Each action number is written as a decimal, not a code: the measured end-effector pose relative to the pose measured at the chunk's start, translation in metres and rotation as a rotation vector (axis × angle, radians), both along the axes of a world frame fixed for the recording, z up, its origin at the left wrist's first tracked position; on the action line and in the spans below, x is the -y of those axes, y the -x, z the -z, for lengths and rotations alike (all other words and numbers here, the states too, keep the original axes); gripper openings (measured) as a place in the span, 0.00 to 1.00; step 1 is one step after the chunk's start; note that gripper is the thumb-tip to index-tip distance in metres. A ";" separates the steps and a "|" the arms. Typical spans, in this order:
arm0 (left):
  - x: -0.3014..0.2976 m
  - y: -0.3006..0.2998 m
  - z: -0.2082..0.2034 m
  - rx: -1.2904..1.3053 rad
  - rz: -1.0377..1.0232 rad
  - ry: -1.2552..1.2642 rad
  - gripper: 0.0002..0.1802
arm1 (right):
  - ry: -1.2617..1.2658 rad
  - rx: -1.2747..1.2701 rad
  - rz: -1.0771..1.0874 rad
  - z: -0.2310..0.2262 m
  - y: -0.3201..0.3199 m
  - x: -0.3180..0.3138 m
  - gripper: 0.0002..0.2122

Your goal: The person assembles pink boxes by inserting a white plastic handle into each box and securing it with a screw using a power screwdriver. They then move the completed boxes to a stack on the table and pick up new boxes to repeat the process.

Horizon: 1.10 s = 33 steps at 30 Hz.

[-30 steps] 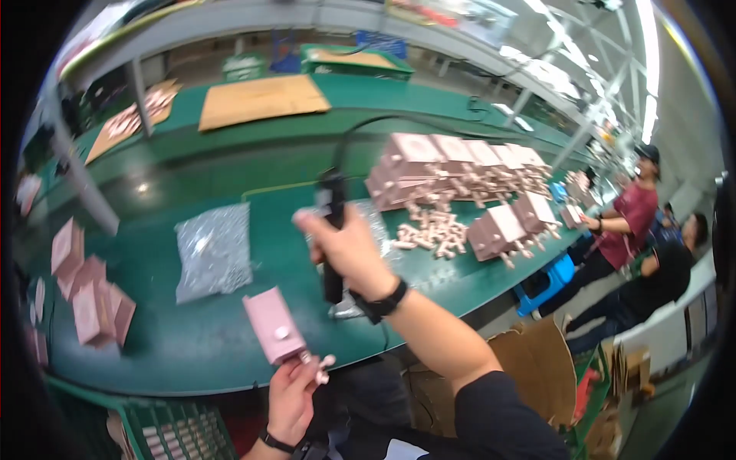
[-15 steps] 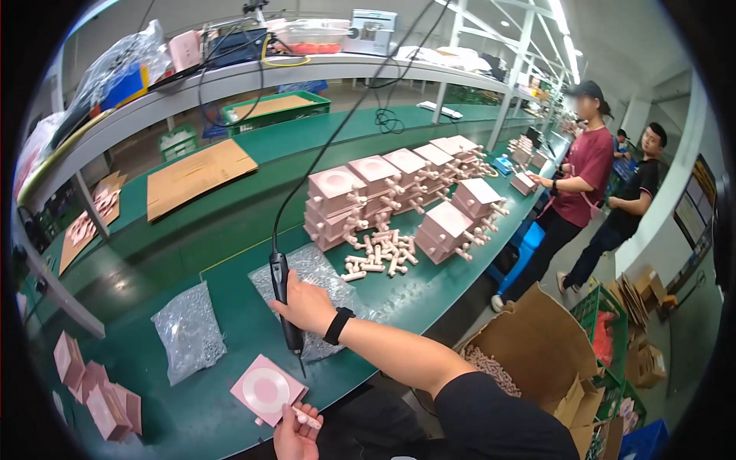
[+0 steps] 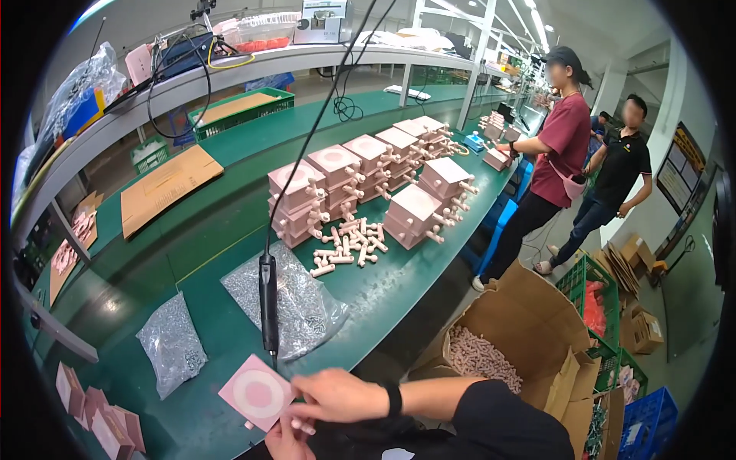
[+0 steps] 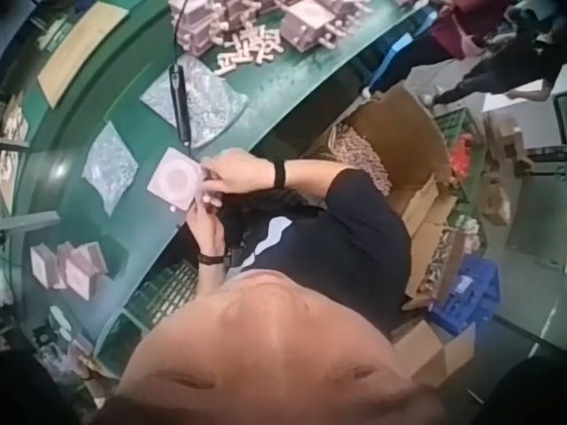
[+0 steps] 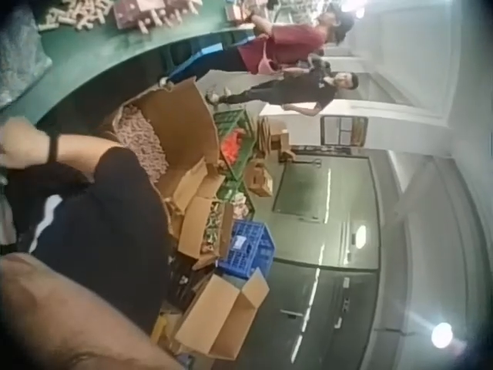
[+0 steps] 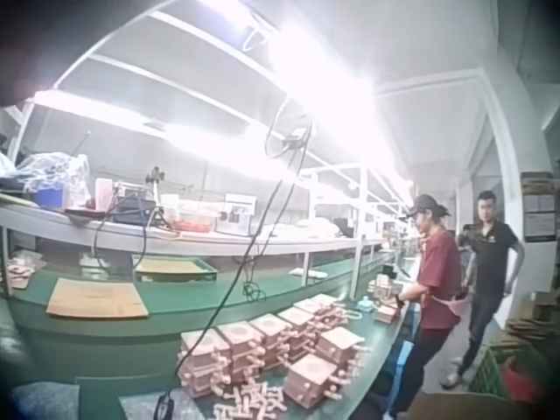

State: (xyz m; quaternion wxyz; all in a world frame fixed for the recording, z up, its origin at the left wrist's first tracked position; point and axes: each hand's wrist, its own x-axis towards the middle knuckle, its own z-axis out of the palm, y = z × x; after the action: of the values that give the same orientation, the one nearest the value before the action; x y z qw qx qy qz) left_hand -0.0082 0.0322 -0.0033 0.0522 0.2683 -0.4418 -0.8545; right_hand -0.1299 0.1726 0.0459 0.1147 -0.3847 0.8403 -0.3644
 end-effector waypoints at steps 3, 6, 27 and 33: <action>-0.017 0.010 -0.006 0.016 0.121 0.268 0.13 | 0.191 0.220 -0.036 0.005 -0.031 -0.026 0.18; -0.041 0.035 -0.002 -0.165 0.078 0.195 0.12 | 0.364 0.399 0.134 0.004 -0.039 -0.047 0.17; -0.063 0.109 0.002 -0.306 0.672 0.652 0.15 | 0.333 -0.171 0.870 -0.042 0.199 -0.268 0.13; -0.042 0.089 0.008 -0.233 0.583 0.729 0.13 | 0.436 -0.090 0.887 -0.017 0.236 -0.304 0.13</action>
State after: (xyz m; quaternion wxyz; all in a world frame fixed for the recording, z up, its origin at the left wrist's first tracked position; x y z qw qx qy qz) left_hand -0.0967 0.0739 -0.0108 -0.0498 -0.0004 -0.7606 -0.6473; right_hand -0.3662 0.4764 0.0626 -0.1712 -0.0204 0.8313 -0.5284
